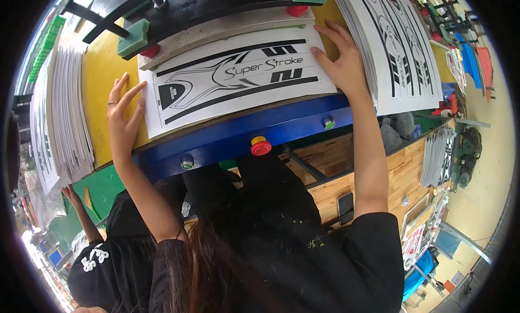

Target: Operating a heat press or similar machine to print or apply designs to sheets of paper or vinyl.

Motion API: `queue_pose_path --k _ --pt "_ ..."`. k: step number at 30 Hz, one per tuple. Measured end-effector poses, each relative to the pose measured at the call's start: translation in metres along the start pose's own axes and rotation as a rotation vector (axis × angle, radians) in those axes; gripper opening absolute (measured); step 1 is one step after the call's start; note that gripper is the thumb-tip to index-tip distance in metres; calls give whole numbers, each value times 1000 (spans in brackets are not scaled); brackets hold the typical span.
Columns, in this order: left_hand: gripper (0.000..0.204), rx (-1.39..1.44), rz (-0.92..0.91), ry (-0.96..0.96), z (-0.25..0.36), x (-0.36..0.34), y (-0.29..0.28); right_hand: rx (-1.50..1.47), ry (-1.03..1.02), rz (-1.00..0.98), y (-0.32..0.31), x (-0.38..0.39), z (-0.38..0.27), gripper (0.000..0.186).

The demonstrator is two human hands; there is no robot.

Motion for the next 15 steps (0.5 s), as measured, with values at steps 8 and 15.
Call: queue_pose_path --k 8,15 --pt "32 0 7 -1 1 -1 1 5 24 0 -2 0 1 43" --pt "30 -2 10 -8 1 0 1 3 22 -4 -2 0 0 44"
Point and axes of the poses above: each hand's wrist, its own x-axis away from the middle knuckle, its own y-axis out of the palm, z = x × y, the point moved 9 cm from there along -x, towards the middle knuckle, and after that the axes turned 11 degrees about z, right-handed, at the moved point
